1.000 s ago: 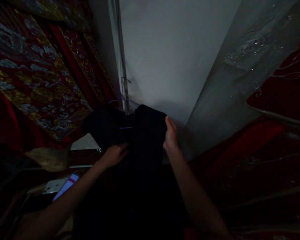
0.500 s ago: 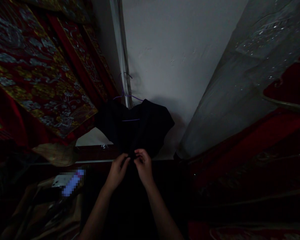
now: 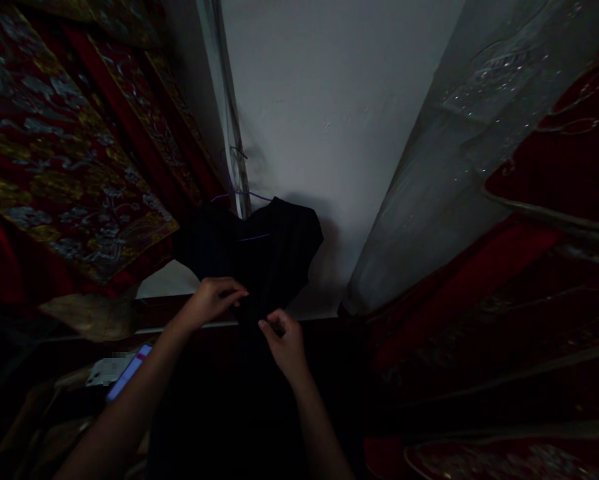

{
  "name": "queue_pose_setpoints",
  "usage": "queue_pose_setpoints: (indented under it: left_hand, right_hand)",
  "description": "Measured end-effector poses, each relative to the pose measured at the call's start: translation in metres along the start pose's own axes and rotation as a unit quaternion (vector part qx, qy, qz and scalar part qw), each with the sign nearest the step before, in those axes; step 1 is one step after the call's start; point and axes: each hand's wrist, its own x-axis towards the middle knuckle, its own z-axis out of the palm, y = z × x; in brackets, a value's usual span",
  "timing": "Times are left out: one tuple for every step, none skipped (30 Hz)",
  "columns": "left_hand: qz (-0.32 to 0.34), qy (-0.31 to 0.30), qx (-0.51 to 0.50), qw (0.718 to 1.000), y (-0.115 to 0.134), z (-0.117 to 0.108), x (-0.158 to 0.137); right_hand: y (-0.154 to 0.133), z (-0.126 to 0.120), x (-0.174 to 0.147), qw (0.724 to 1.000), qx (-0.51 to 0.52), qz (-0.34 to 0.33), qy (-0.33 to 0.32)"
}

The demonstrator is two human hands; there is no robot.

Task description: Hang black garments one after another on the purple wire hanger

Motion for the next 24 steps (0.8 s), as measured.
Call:
queue_pose_setpoints:
  left_hand:
    - [0.002, -0.025, 0.003, 1.0, 0.004, -0.001, 0.003]
    - [0.001, -0.043, 0.004, 0.999, 0.008, 0.002, 0.003]
    - [-0.001, -0.054, 0.003, 0.999, 0.011, 0.006, 0.002]
    - [-0.006, -0.058, -0.001, 0.998, 0.013, 0.012, 0.0]
    - [-0.015, -0.054, -0.007, 0.998, 0.013, 0.019, -0.003]
    - [-0.027, -0.043, -0.014, 0.999, 0.013, 0.027, -0.008]
    - [-0.041, -0.027, -0.021, 0.999, 0.013, 0.035, -0.012]
    - [-0.056, -0.005, -0.028, 0.998, 0.012, 0.042, -0.016]
    - [-0.07, 0.016, -0.037, 0.997, 0.011, 0.048, -0.019]
    - [-0.082, 0.035, -0.046, 0.995, 0.01, 0.053, -0.023]
    - [-0.093, 0.048, -0.055, 0.993, 0.01, 0.057, -0.025]
    - [-0.1, 0.054, -0.062, 0.992, 0.011, 0.06, -0.027]
    - [-0.105, 0.057, -0.067, 0.991, 0.012, 0.062, -0.028]
    - [-0.107, 0.058, -0.07, 0.99, 0.013, 0.063, -0.029]
    - [-0.11, 0.057, -0.073, 0.99, 0.015, 0.064, -0.029]
    - [-0.113, 0.059, -0.08, 0.989, 0.017, 0.064, -0.029]
    - [-0.118, 0.065, -0.094, 0.986, 0.018, 0.065, -0.03]
    - [-0.129, 0.073, -0.12, 0.982, 0.02, 0.065, -0.03]
    - [-0.146, 0.081, -0.163, 0.972, 0.022, 0.066, -0.03]
    - [-0.173, 0.087, -0.222, 0.956, 0.024, 0.068, -0.03]
    - [-0.21, 0.09, -0.293, 0.928, 0.025, 0.07, -0.029]
    - [-0.252, 0.092, -0.37, 0.89, 0.027, 0.071, -0.027]
    - [-0.297, 0.094, -0.444, 0.84, 0.028, 0.071, -0.024]
    - [-0.336, 0.099, -0.506, 0.788, 0.029, 0.069, -0.019]
  right_hand:
    - [-0.001, -0.001, -0.001, 1.0, 0.004, 0.001, 0.002]
    - [-0.001, -0.002, -0.002, 1.0, 0.006, 0.001, 0.004]
    - [-0.002, -0.003, -0.003, 1.0, 0.006, 0.0, 0.005]
    - [-0.002, -0.003, -0.003, 1.0, 0.004, 0.0, 0.006]
    - [-0.003, -0.003, -0.003, 1.0, 0.001, 0.001, 0.006]
    - [-0.003, -0.002, -0.003, 1.0, -0.001, 0.004, 0.008]
    - [-0.003, -0.002, -0.004, 1.0, -0.003, 0.007, 0.011]
    - [-0.003, -0.002, -0.004, 1.0, -0.005, 0.011, 0.012]
    - [-0.003, -0.002, -0.004, 1.0, -0.006, 0.013, 0.012]
    - [-0.003, -0.003, -0.004, 1.0, -0.005, 0.014, 0.01]
    - [-0.003, -0.003, -0.004, 1.0, -0.004, 0.013, 0.007]
    - [-0.003, -0.003, -0.004, 1.0, -0.005, 0.009, 0.002]
    - [-0.003, -0.003, -0.004, 1.0, -0.007, 0.005, -0.002]
    - [-0.003, -0.004, -0.004, 1.0, -0.011, -0.001, -0.004]
    - [-0.004, -0.004, -0.004, 1.0, -0.014, -0.006, -0.006]
    - [-0.004, -0.004, -0.004, 1.0, -0.018, -0.012, -0.009]
    - [-0.004, -0.005, -0.004, 1.0, -0.022, -0.017, -0.011]
    - [-0.005, -0.005, -0.004, 0.999, -0.026, -0.021, -0.012]
    - [-0.006, -0.005, -0.004, 0.999, -0.029, -0.026, -0.009]
    - [-0.006, -0.005, -0.004, 0.999, -0.033, -0.03, -0.003]
    - [-0.007, -0.004, -0.004, 0.999, -0.038, -0.036, 0.006]
    - [-0.007, -0.002, -0.003, 0.998, -0.044, -0.042, 0.017]
    - [-0.006, -0.001, -0.003, 0.997, -0.05, -0.049, 0.025]
    - [-0.005, 0.001, -0.002, 0.996, -0.056, -0.057, 0.03]
